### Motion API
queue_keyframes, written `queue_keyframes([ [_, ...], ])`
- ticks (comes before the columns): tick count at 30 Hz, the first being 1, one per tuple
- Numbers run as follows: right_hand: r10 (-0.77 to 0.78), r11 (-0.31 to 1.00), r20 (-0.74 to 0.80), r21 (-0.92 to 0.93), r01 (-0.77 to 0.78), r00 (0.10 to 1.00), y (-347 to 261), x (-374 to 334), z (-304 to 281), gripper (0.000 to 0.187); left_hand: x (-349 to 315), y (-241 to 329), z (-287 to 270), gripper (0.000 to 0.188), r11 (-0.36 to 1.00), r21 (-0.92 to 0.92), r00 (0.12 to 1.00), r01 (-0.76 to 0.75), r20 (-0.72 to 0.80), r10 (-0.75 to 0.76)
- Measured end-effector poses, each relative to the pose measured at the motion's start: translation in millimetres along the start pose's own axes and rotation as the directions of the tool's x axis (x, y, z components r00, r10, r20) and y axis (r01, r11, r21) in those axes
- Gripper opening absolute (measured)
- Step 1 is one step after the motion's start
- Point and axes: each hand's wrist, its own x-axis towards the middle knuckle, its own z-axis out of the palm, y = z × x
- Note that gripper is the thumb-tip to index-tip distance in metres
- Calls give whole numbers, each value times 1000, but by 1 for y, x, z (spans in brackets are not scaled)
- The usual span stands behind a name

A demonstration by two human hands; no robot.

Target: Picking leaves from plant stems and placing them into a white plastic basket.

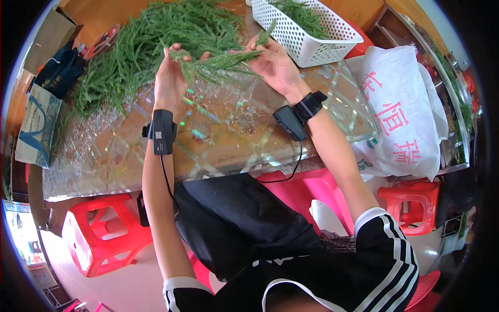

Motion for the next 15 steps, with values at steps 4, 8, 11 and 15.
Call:
queue_keyframes([
  [4,43,999,188,6,-45,981,0,3,5,15,-10,-3,18,38,996,41,992,76,96,-80],
  [8,105,992,167,-80,-93,980,-5,-1,13,15,-14,-4,18,44,957,173,885,233,370,-283],
  [11,97,981,160,-182,-67,982,-4,-1,15,16,-15,-3,21,44,838,507,901,200,241,-361],
  [15,92,921,89,-385,-51,992,-1,0,16,16,-16,-4,30,46,634,743,935,216,28,-352],
])
